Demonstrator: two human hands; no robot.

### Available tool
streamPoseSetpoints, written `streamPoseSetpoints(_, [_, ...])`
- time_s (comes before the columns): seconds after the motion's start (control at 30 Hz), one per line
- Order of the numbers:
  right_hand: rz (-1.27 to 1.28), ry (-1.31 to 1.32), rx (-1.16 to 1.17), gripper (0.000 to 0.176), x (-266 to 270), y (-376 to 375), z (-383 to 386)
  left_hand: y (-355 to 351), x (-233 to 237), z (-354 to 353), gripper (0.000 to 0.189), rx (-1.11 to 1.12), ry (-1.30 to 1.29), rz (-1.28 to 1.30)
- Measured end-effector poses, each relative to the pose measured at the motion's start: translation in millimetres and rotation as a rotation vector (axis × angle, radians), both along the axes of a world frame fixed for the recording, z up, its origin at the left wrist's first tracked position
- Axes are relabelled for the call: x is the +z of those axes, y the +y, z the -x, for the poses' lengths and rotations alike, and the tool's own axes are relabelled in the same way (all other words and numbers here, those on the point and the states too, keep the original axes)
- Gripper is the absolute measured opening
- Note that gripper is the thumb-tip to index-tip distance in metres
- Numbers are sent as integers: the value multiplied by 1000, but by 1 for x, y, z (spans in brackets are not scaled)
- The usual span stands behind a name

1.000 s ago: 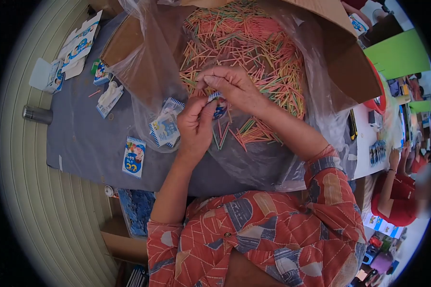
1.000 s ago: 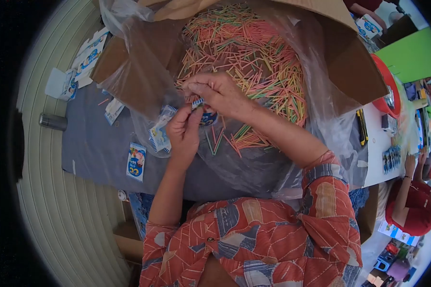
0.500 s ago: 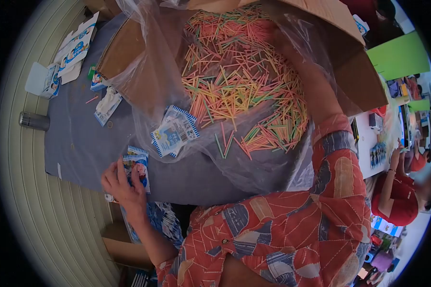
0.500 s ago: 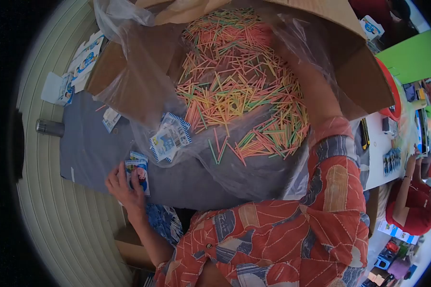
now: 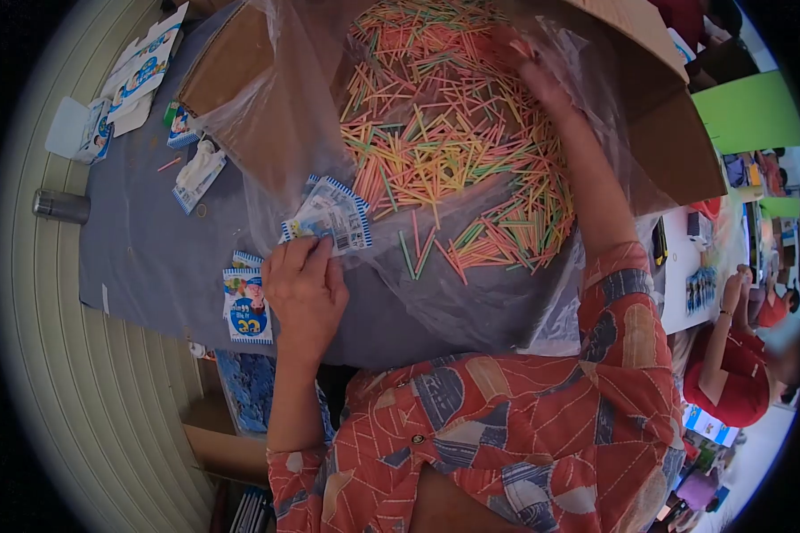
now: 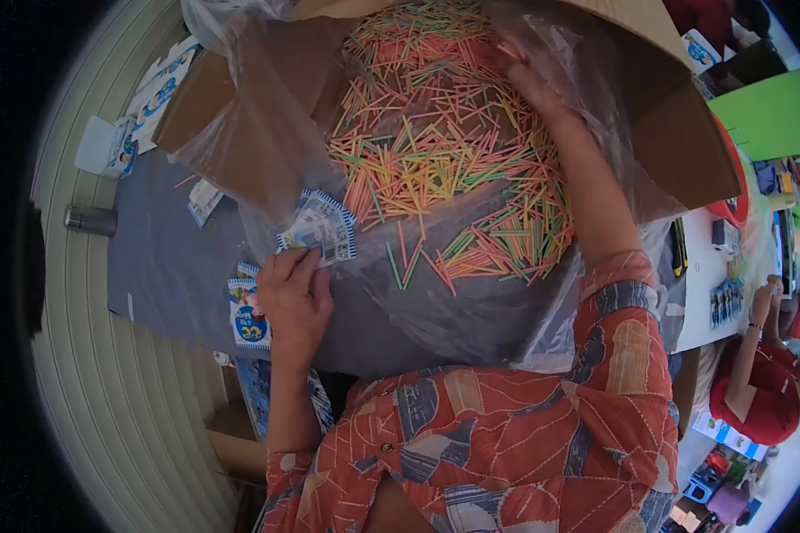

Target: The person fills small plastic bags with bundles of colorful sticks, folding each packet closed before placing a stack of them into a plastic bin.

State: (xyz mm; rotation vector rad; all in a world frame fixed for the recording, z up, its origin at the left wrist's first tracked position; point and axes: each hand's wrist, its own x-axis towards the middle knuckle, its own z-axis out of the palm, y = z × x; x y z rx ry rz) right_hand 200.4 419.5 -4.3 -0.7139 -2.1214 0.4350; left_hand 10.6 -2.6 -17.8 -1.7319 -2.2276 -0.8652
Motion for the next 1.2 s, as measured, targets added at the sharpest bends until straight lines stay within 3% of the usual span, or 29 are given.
streamPoseSetpoints(0.03, [-203,-236,-292,48,10,-24,7,-1,0,0,26,3,-88,-48])
streamPoseSetpoints(0.07, [-202,-237,-289,48,13,-37,13,-2,0,2,26,6,-88,-46])
streamPoseSetpoints(0.13, [777,-50,-163,55,15,-53,22,0,2,6,25,-2,-313,-82])
streamPoseSetpoints(0.17, [780,-49,-162,55,13,-53,22,2,3,7,25,-1,-311,-79])
streamPoseSetpoints(0.23, [774,-107,211,60,6,-50,23,4,5,9,22,90,-329,-46])
streamPoseSetpoints(0.27, [775,-108,215,60,2,-50,24,4,5,6,22,94,-328,-45])
streamPoseSetpoints(0.33, [585,-425,87,63,-6,-50,29,4,3,-1,22,29,31,8])
streamPoseSetpoints(0.37, [583,-422,90,63,-22,-54,31,3,0,3,22,31,34,6])
streamPoseSetpoints(0.43, [-363,-219,-227,61,-56,-68,32,1,-6,10,25,8,-61,-126])
streamPoseSetpoints(0.47, [-367,-220,-218,61,-55,-65,31,1,-4,11,25,17,-64,-128])
streamPoseSetpoints(0.53, [96,-398,53,54,-31,-66,26,-3,4,13,26,38,2,-150])
streamPoseSetpoints(0.57, [597,-313,212,52,-16,-58,27,-4,0,12,26,41,0,-147])
streamPoseSetpoints(0.6, [597,-315,213,52,-10,-62,29,-3,-5,9,23,26,-31,-85])
streamPoseSetpoints(0.67, [707,128,384,42,-1,-74,31,-2,-4,6,21,8,-59,-30])
streamPoseSetpoints(0.7, [704,129,381,42,10,-85,34,-3,5,5,17,10,-120,-38])
streamPoseSetpoints(0.77, [1088,593,533,29,28,-113,37,-6,8,6,14,15,-191,-38])
streamPoseSetpoints(0.8, [1097,588,535,29,28,-121,35,-7,6,12,12,-7,-282,-41])
streamPoseSetpoints(0.87, [1243,511,822,20,29,-136,33,-7,6,19,10,-14,-367,-45])
streamPoseSetpoints(0.93, [1286,563,810,20,32,-166,41,-3,7,21,8,-55,-769,-104])
streamPoseSetpoints(1.03, [1372,624,899,27,28,-184,53,13,7,6,9,-149,-942,-258])
streamPoseSetpoints(1.13, [1295,610,992,43,51,-214,69,25,1,-6,9,-158,-980,-357])
streamPoseSetpoints(1.2, [981,307,976,56,59,-224,72,29,2,-12,8,-166,-958,-368])
